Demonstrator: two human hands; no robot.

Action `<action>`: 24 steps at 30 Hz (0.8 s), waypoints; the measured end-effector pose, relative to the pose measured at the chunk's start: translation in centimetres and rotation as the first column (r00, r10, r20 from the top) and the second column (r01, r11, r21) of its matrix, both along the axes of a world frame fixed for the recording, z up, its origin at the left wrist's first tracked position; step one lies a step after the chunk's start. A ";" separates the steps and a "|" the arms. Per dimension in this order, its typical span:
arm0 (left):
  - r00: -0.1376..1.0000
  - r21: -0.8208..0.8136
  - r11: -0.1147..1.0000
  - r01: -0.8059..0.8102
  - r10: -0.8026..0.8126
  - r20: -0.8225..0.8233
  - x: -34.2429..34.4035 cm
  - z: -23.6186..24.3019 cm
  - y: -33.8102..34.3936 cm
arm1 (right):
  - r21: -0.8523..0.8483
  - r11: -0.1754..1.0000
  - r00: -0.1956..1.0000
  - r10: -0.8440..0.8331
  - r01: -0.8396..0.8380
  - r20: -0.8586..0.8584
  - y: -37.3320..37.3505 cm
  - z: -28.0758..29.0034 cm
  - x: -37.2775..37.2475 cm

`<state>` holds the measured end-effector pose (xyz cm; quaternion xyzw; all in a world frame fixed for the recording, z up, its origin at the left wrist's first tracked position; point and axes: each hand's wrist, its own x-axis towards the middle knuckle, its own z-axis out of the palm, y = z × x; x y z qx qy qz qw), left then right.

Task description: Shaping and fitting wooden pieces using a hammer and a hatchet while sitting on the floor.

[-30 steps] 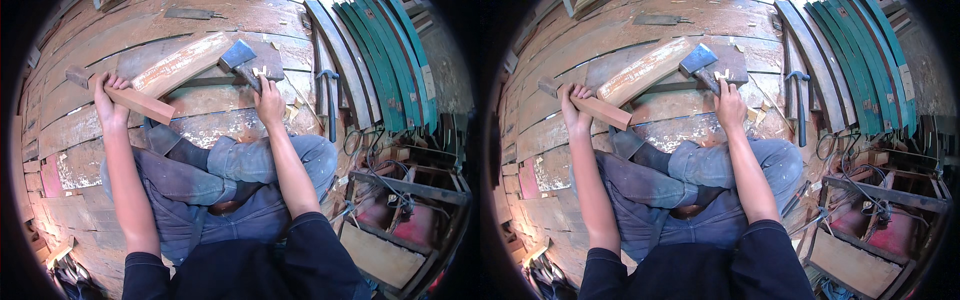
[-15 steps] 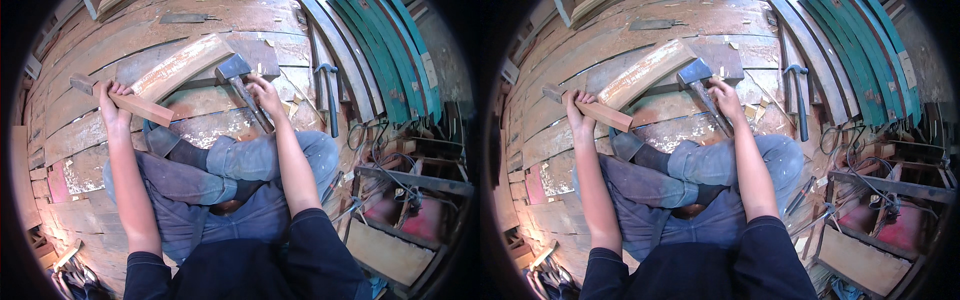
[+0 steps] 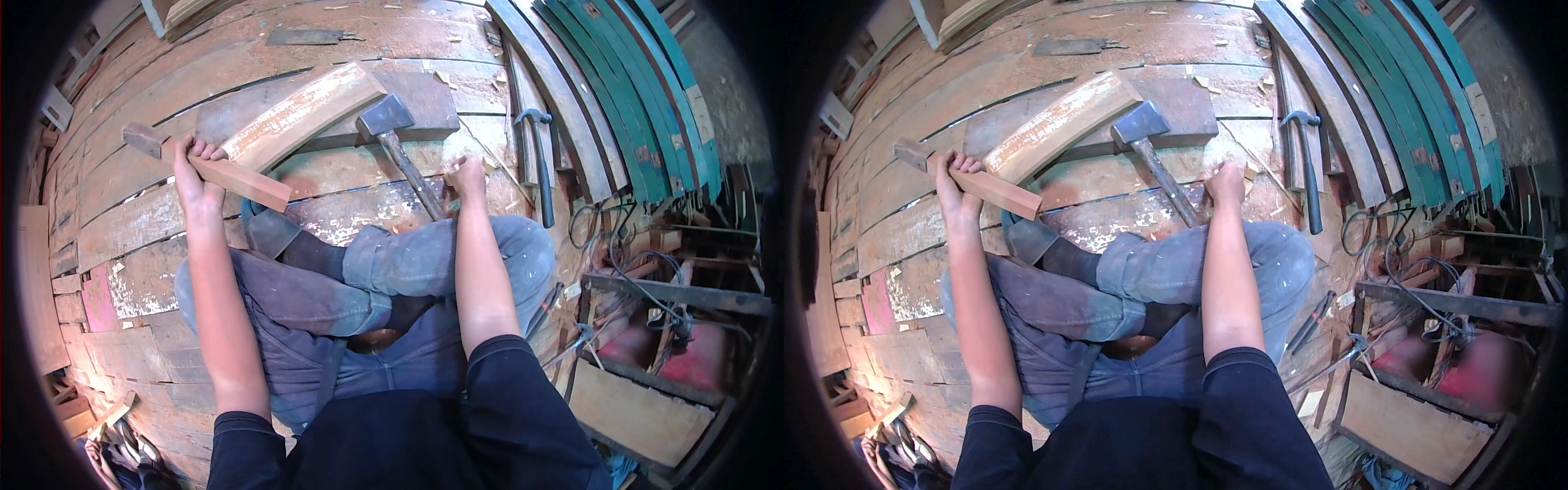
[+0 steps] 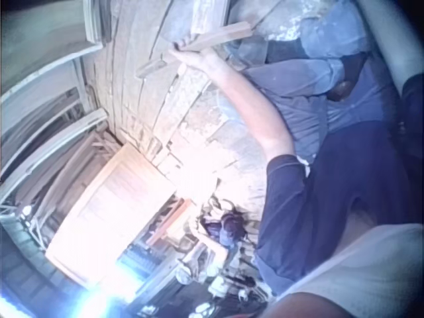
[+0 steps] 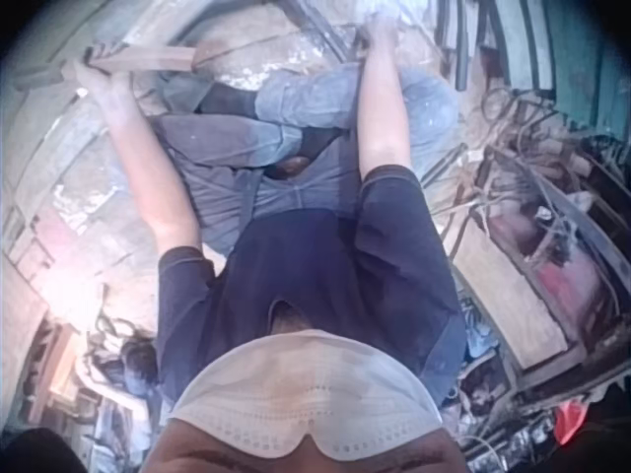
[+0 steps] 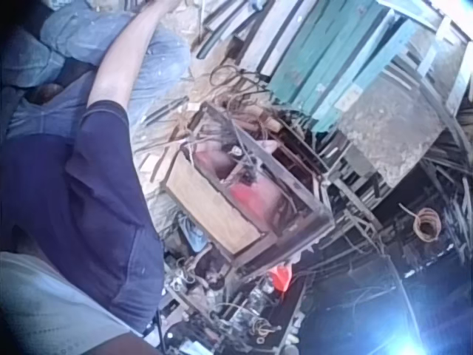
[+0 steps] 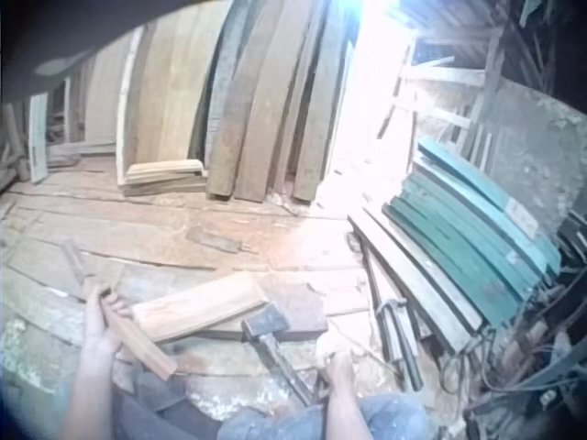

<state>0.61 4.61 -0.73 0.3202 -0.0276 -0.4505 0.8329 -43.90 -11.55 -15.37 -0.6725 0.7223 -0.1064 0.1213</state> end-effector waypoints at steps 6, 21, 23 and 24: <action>1.000 -0.038 0.999 -0.011 0.010 -0.028 -0.2 0.3 0.1 | -0.145 0.971 0.658 -0.016 0.189 0.753 -1.4 3.0 2.4; 0.998 -0.079 0.995 0.055 -0.057 -0.016 -1.1 1.5 -0.8 | -0.055 0.970 0.903 -0.197 0.235 0.382 -5.7 7.7 8.0; 0.996 -0.109 0.991 0.083 -0.086 -0.029 -1.3 1.4 -1.0 | -0.027 0.980 0.866 -0.161 0.197 0.474 -6.4 7.5 6.8; 0.997 -0.101 0.992 0.075 -0.078 -0.026 -1.0 1.4 -0.6 | -0.036 0.988 0.877 -0.113 0.147 0.466 -5.9 8.2 6.8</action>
